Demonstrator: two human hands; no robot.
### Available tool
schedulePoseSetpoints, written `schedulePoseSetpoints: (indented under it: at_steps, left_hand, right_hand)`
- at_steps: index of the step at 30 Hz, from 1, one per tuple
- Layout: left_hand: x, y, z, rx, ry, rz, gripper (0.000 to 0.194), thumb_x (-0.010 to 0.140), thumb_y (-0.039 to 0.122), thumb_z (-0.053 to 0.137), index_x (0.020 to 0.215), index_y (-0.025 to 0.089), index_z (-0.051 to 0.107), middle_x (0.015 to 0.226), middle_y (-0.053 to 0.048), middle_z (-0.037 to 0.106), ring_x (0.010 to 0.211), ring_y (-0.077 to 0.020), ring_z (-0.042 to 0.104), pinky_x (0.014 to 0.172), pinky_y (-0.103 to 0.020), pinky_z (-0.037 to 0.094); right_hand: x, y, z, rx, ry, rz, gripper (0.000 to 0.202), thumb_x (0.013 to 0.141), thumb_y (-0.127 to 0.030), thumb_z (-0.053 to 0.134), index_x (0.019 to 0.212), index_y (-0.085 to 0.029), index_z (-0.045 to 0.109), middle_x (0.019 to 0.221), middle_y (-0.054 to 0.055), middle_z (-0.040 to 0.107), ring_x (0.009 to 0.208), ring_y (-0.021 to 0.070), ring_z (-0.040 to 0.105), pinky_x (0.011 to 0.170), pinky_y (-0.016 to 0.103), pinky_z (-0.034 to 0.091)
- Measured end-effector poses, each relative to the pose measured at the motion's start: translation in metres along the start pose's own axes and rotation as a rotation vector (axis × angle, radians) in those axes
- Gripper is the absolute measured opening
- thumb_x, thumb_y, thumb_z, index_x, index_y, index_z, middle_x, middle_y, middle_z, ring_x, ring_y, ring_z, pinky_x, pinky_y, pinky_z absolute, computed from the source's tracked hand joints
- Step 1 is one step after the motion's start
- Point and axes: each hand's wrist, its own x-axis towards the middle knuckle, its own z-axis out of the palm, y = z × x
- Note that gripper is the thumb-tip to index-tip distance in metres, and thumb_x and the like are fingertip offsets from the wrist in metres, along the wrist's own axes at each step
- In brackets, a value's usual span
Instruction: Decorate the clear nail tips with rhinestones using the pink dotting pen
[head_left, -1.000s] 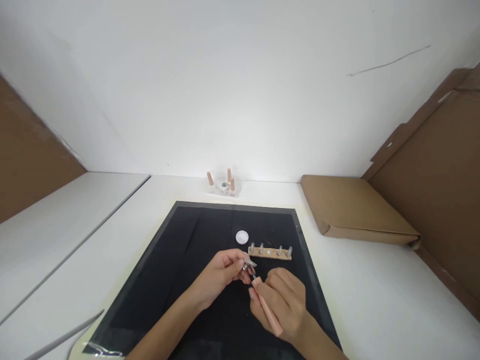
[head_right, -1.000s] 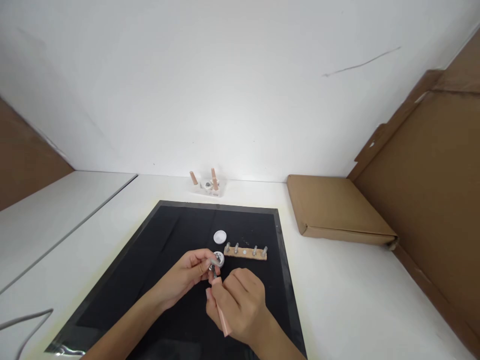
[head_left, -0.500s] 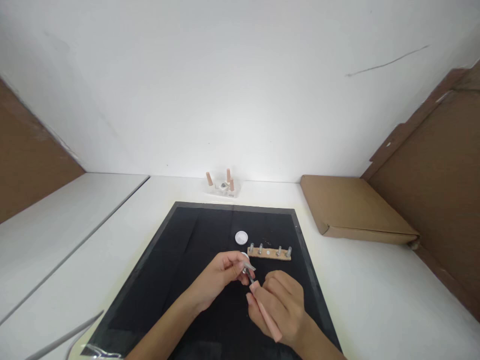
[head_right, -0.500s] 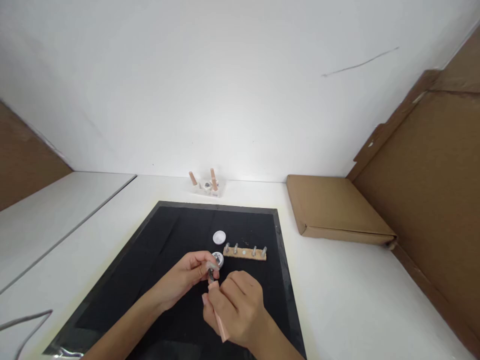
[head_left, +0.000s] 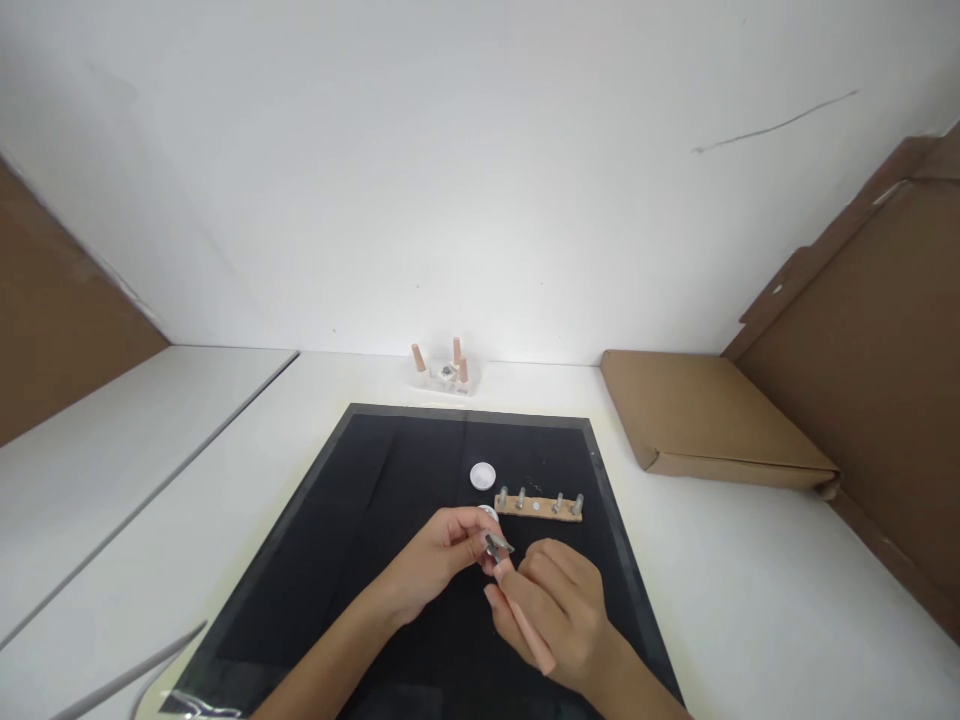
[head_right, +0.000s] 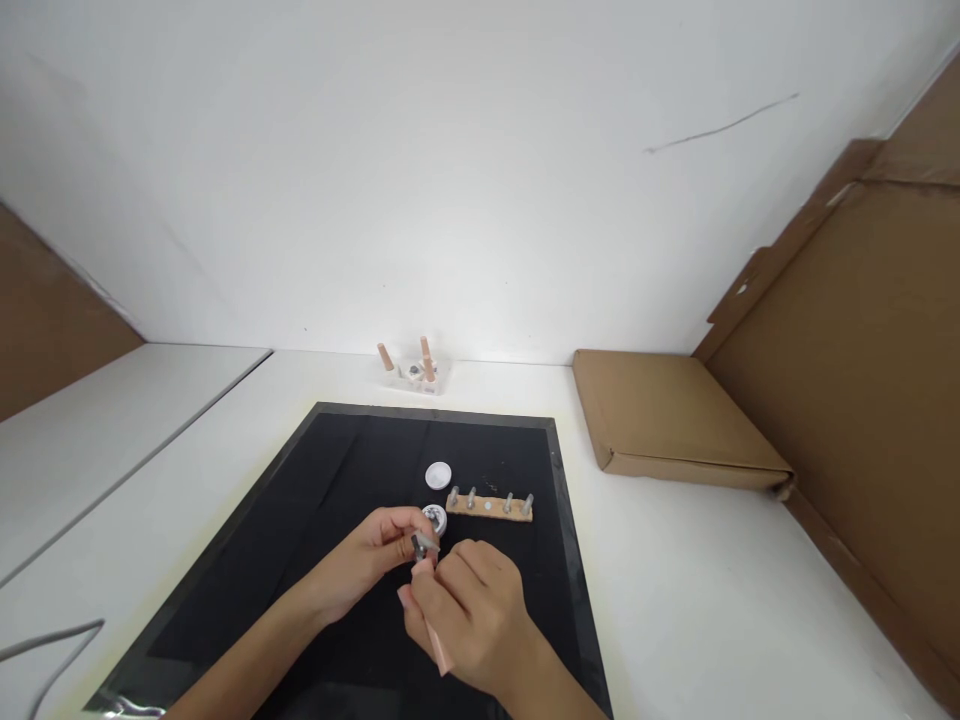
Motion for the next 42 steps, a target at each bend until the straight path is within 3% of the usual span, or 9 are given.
schedulePoseSetpoints:
  at_steps: [15, 23, 32, 38, 42]
  left_hand:
    - [0.0002, -0.0035, -0.0035, 0.005, 0.009, 0.049, 0.022, 0.076, 0.034, 0.069, 0.074, 0.012, 0.069, 0.068, -0.002, 0.064, 0.059, -0.0086, 0.05, 0.061, -0.021, 0.038]
    - [-0.0011, 0.0004, -0.0002, -0.013, 0.008, 0.042, 0.025, 0.072, 0.036, 0.072, 0.072, 0.012, 0.068, 0.066, -0.001, 0.062, 0.058, -0.0088, 0.049, 0.06, -0.021, 0.037]
    - [-0.0012, 0.0, 0.0003, 0.025, 0.013, 0.048, 0.027, 0.072, 0.038, 0.071, 0.072, 0.012, 0.067, 0.068, -0.003, 0.063, 0.061, -0.0111, 0.051, 0.059, -0.023, 0.038]
    - [-0.0011, -0.0013, -0.0017, 0.024, 0.007, 0.05, 0.026, 0.073, 0.038, 0.07, 0.072, 0.012, 0.068, 0.067, -0.002, 0.063, 0.059, -0.0099, 0.049, 0.059, -0.023, 0.037]
    - [0.0001, -0.002, -0.0021, 0.035, 0.01, 0.057, 0.027, 0.071, 0.039, 0.071, 0.071, 0.012, 0.067, 0.067, -0.002, 0.061, 0.058, -0.0094, 0.048, 0.059, -0.023, 0.037]
  right_hand:
    - [-0.0019, 0.0007, -0.0011, 0.048, 0.038, -0.013, 0.008, 0.075, -0.005, 0.054, 0.079, -0.011, 0.057, 0.051, 0.001, 0.052, 0.046, 0.0131, 0.044, 0.042, 0.027, 0.037]
    - [-0.0002, 0.0016, 0.0003, 0.017, -0.008, -0.012, 0.009, 0.078, -0.007, 0.056, 0.087, -0.01, 0.058, 0.055, 0.002, 0.056, 0.049, 0.0133, 0.048, 0.044, 0.027, 0.039]
    - [-0.0023, -0.0017, -0.0005, 0.057, 0.046, -0.017, 0.011, 0.073, -0.003, 0.052, 0.075, -0.014, 0.055, 0.05, -0.001, 0.049, 0.045, 0.0123, 0.042, 0.042, 0.026, 0.036]
    - [0.0033, -0.0019, -0.0017, 0.029, 0.039, -0.032, 0.013, 0.072, -0.002, 0.055, 0.08, -0.011, 0.058, 0.052, 0.001, 0.053, 0.047, 0.0126, 0.045, 0.043, 0.027, 0.037]
    - [0.0033, -0.0012, -0.0027, 0.053, 0.054, -0.013, 0.015, 0.069, -0.001, 0.049, 0.075, -0.014, 0.055, 0.05, -0.001, 0.049, 0.045, 0.0124, 0.04, 0.041, 0.026, 0.033]
